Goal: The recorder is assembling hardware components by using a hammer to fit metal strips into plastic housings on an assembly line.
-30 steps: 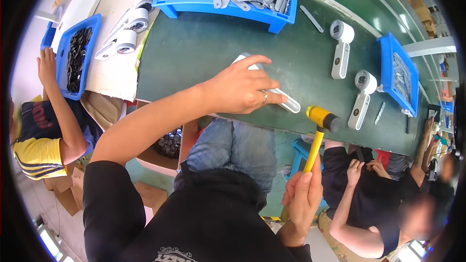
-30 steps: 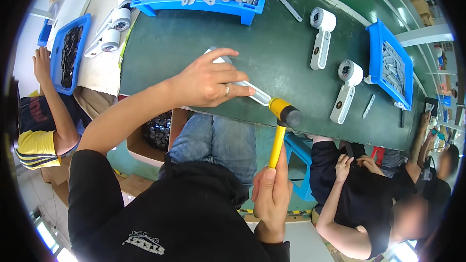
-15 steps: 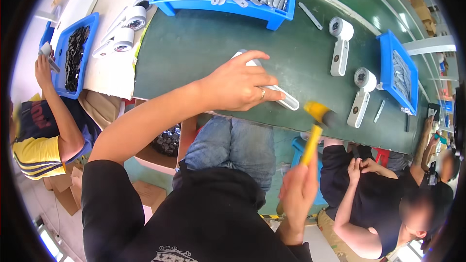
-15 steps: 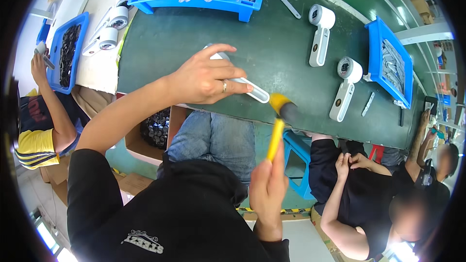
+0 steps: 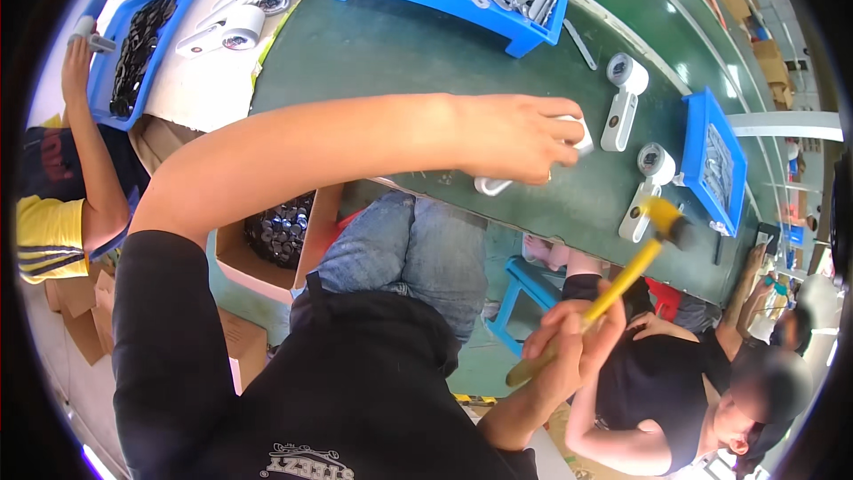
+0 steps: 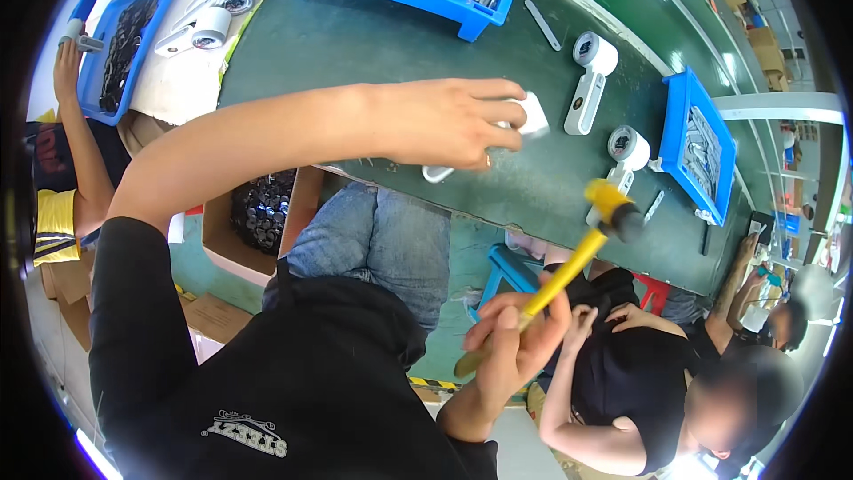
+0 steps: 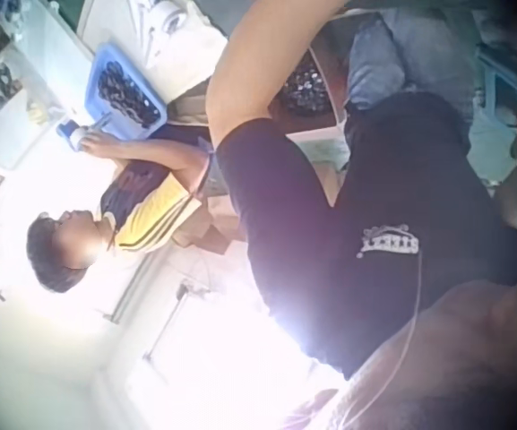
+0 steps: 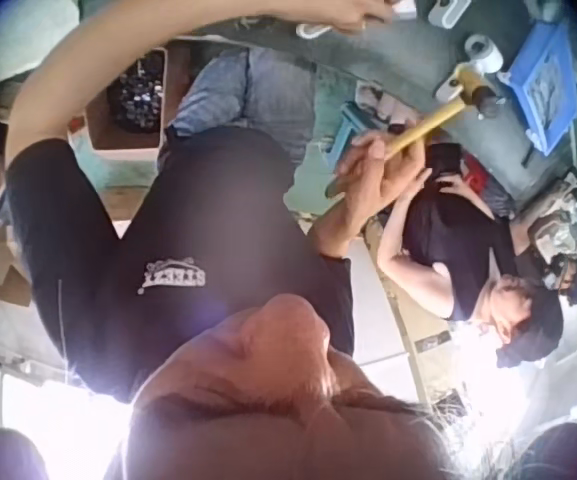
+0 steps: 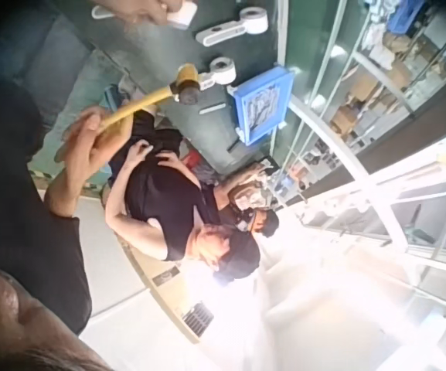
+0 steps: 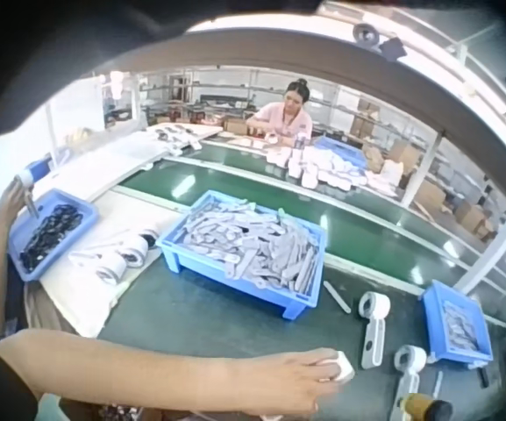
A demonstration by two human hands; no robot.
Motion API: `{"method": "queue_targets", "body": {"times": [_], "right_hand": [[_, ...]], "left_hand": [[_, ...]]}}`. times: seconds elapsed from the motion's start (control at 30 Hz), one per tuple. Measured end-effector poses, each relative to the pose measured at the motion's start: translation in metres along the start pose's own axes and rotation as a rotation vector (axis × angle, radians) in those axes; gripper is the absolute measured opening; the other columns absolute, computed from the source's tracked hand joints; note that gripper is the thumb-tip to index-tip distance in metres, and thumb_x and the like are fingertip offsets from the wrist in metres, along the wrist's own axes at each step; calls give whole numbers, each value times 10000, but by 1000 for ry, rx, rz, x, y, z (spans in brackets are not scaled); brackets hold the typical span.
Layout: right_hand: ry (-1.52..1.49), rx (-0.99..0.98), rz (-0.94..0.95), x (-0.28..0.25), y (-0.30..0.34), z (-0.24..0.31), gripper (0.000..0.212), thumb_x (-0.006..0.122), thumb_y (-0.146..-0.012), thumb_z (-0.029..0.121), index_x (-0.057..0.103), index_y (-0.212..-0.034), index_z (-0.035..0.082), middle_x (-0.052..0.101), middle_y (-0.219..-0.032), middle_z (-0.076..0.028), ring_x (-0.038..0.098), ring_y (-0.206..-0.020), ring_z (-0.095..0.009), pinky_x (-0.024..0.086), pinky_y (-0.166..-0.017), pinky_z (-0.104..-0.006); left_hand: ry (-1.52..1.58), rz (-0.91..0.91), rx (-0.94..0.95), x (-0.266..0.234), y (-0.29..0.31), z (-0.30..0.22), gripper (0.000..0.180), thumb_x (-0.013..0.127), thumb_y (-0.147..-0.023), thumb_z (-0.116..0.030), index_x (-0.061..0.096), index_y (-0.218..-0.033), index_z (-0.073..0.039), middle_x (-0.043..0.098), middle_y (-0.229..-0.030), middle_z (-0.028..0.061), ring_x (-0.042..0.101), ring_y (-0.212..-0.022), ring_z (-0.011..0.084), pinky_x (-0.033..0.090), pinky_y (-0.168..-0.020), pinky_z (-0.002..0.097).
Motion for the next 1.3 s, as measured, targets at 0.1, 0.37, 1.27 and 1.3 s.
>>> {"method": "queue_targets", "body": {"times": [0.1,0.37,1.27,1.3], "right_hand": [[159,-227,124,8,-5,2,593,433,-1136,261,219,-1644,44,551,-729,-83,463,-441,-112,433,-405,-242],[195,131,152,23,-9,-30,581,417,-1146,299,237,-1656,86,462,-716,-12,382,-446,-61,353,-392,-219],[130,5,16,42,-10,0,627,434,-1112,140,166,-1673,56,453,-677,16,391,-529,-41,353,-467,-207],[244,141,63,50,-19,-20,615,437,-1118,151,183,-1670,54,473,-693,12,393,-538,-36,343,-472,-211]], "left_hand": [[131,-124,-176,-13,20,15,165,719,-818,-166,805,-940,-95,667,-1285,56,546,-1266,292,403,-1155,440],[67,-370,-569,16,83,5,368,771,-904,-179,731,-1269,-175,731,-1132,68,700,-1005,269,539,-1012,447],[140,-468,-575,10,84,26,329,810,-853,-115,777,-1177,-164,753,-1055,31,717,-903,202,488,-1087,470],[153,-462,-580,13,86,25,323,808,-855,-113,778,-1173,-162,754,-1057,35,718,-915,200,490,-1085,471]]}}
Point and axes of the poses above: each hand's wrist, its own y-axis away from the middle knuckle, its own x-axis out of the palm, z = x × y, the point moved 9 cm from there along -y, towards the middle knuckle
